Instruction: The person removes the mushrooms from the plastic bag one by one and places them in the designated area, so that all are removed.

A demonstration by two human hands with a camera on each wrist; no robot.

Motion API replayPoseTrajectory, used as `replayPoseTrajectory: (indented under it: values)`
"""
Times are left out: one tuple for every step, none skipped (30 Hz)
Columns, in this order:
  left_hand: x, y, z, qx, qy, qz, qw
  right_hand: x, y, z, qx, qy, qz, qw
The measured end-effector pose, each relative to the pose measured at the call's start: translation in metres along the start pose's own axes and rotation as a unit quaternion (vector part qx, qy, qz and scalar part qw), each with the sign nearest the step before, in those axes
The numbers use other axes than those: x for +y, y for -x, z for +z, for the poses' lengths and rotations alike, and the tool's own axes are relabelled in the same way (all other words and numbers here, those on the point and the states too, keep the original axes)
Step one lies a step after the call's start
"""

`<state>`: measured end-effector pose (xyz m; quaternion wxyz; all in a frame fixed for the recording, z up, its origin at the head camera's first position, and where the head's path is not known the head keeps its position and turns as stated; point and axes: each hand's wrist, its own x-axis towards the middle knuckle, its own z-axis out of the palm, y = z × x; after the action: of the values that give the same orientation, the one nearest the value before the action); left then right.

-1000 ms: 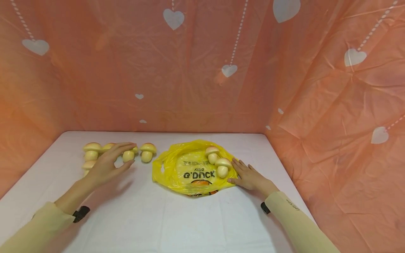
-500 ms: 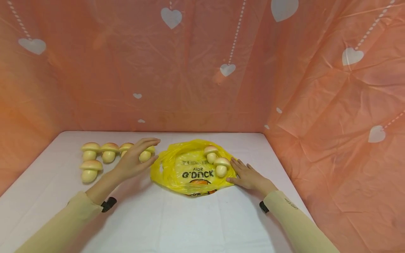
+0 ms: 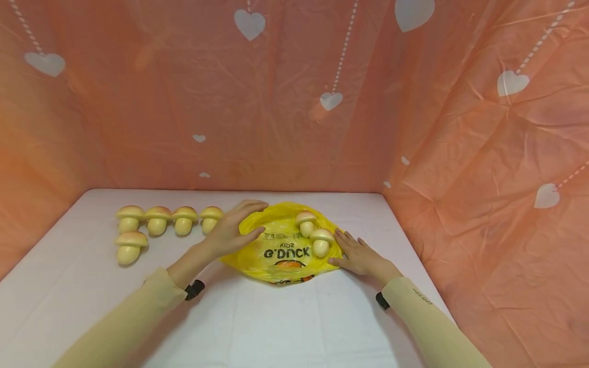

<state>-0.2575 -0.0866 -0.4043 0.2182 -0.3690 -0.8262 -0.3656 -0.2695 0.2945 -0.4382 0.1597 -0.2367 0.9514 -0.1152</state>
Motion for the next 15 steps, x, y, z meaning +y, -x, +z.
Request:
replayPoseTrajectory:
  values:
    - [0.002,-0.002,0.003,-0.003,0.002,0.001,1.0000,0.000,0.000,0.000,0.000,0.000,-0.001,1.000]
    - [0.004,-0.005,0.006,-0.005,0.005,0.000,1.0000,0.000,0.000,0.000,0.000,0.001,-0.001,1.000]
    - [0.005,-0.007,0.010,-0.008,0.006,-0.001,0.9999,0.000,0.000,0.000,0.000,0.001,-0.001,1.000]
    - [0.007,-0.009,0.013,-0.013,0.008,-0.003,0.9999,0.000,0.000,0.000,0.000,0.002,0.000,1.000]
    - [0.009,-0.012,0.016,-0.017,0.010,-0.005,0.9998,0.000,0.000,0.000,0.000,0.001,0.001,1.000]
    - [0.011,-0.014,0.019,-0.021,0.013,-0.007,0.9997,-0.001,0.000,0.000,-0.001,0.001,0.002,1.000]
    - [0.013,-0.016,0.022,-0.026,0.015,-0.010,0.9995,-0.001,0.000,0.000,0.000,0.000,0.001,1.000]
    - [0.014,-0.018,0.026,-0.031,0.016,-0.014,0.9993,-0.001,-0.001,0.000,0.000,0.000,0.001,1.000]
    - [0.016,-0.020,0.029,-0.035,0.017,-0.017,0.9991,-0.001,-0.001,0.000,-0.001,-0.001,0.002,1.000]
    - [0.017,-0.022,0.033,-0.040,0.019,-0.020,0.9988,-0.002,-0.001,0.000,-0.001,-0.001,0.003,1.000]
    - [0.018,-0.023,0.036,-0.043,0.020,-0.022,0.9986,-0.002,-0.001,0.000,-0.001,-0.001,0.002,1.000]
    - [0.018,-0.025,0.040,-0.047,0.020,-0.024,0.9984,-0.002,-0.001,0.000,-0.001,-0.001,0.001,1.000]
    - [0.019,-0.026,0.043,-0.050,0.020,-0.025,0.9982,-0.002,-0.001,0.000,-0.001,-0.001,0.002,1.000]
    - [0.020,-0.028,0.047,-0.053,0.022,-0.026,0.9980,-0.002,-0.001,0.000,-0.001,-0.001,0.003,1.000]
    - [0.021,-0.029,0.050,-0.055,0.023,-0.025,0.9979,-0.002,-0.001,0.000,-0.002,0.000,0.005,1.000]
